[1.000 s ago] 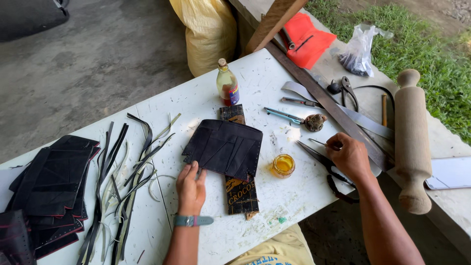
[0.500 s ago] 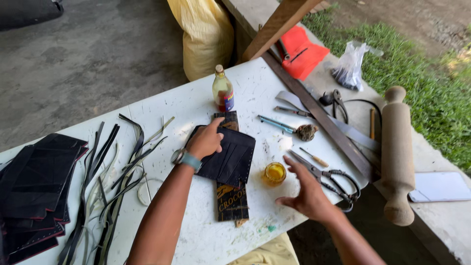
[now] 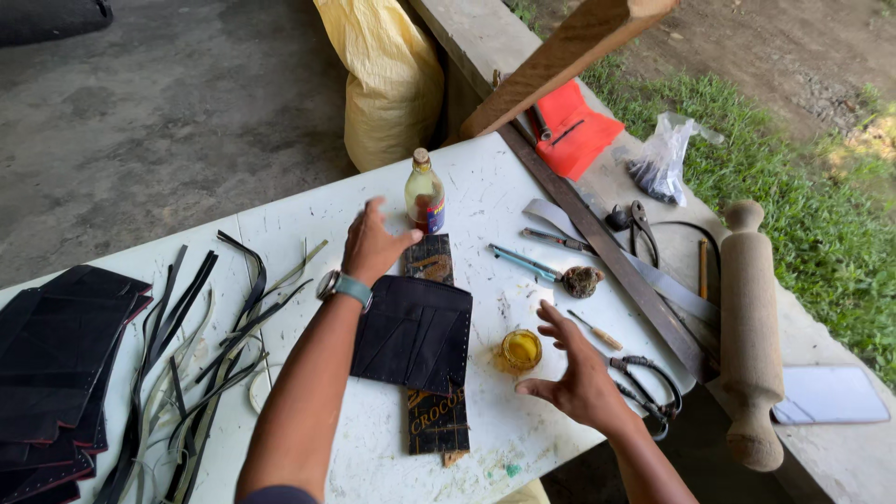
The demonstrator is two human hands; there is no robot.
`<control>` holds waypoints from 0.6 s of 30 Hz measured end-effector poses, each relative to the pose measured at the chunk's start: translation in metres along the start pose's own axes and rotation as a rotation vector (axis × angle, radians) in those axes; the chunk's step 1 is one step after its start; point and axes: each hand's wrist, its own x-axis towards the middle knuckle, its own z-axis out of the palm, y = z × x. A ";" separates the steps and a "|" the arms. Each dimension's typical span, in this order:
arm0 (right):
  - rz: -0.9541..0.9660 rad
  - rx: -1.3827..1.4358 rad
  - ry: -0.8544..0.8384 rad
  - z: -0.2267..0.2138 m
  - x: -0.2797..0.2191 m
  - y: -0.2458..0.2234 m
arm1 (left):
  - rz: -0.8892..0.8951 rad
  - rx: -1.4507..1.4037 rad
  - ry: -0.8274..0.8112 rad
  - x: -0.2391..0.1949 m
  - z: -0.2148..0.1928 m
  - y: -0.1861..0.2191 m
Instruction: The person assembles small black leather wallets with red stitching. They handle finished wallets, open and close zippers, and apply a yellow substance to the edges of wallet pieces using a small brush. The person also pours liquid from a bottle into a small container.
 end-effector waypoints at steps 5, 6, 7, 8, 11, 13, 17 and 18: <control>-0.156 0.046 0.245 -0.028 0.005 -0.025 | -0.185 -0.098 0.038 0.046 0.030 0.022; -0.191 0.011 0.277 -0.031 0.007 -0.030 | -0.203 -0.096 -0.012 0.048 0.033 0.028; -0.225 -0.024 0.310 -0.034 0.010 -0.035 | -0.221 -0.093 -0.063 0.051 0.034 0.034; -0.249 -0.057 0.340 -0.038 0.011 -0.041 | -0.096 -0.052 -0.025 0.052 0.033 0.039; -0.351 -0.126 0.447 -0.060 0.028 -0.053 | 0.270 0.011 0.057 0.046 0.025 0.062; -0.343 -0.139 0.490 -0.068 0.034 -0.062 | 0.485 -0.034 0.058 0.028 0.012 0.080; -0.368 -0.128 0.427 -0.072 0.049 -0.086 | 0.862 0.104 -0.004 -0.030 -0.032 0.134; -0.356 -0.152 0.427 -0.069 0.048 -0.090 | 0.904 0.178 0.006 -0.048 -0.043 0.146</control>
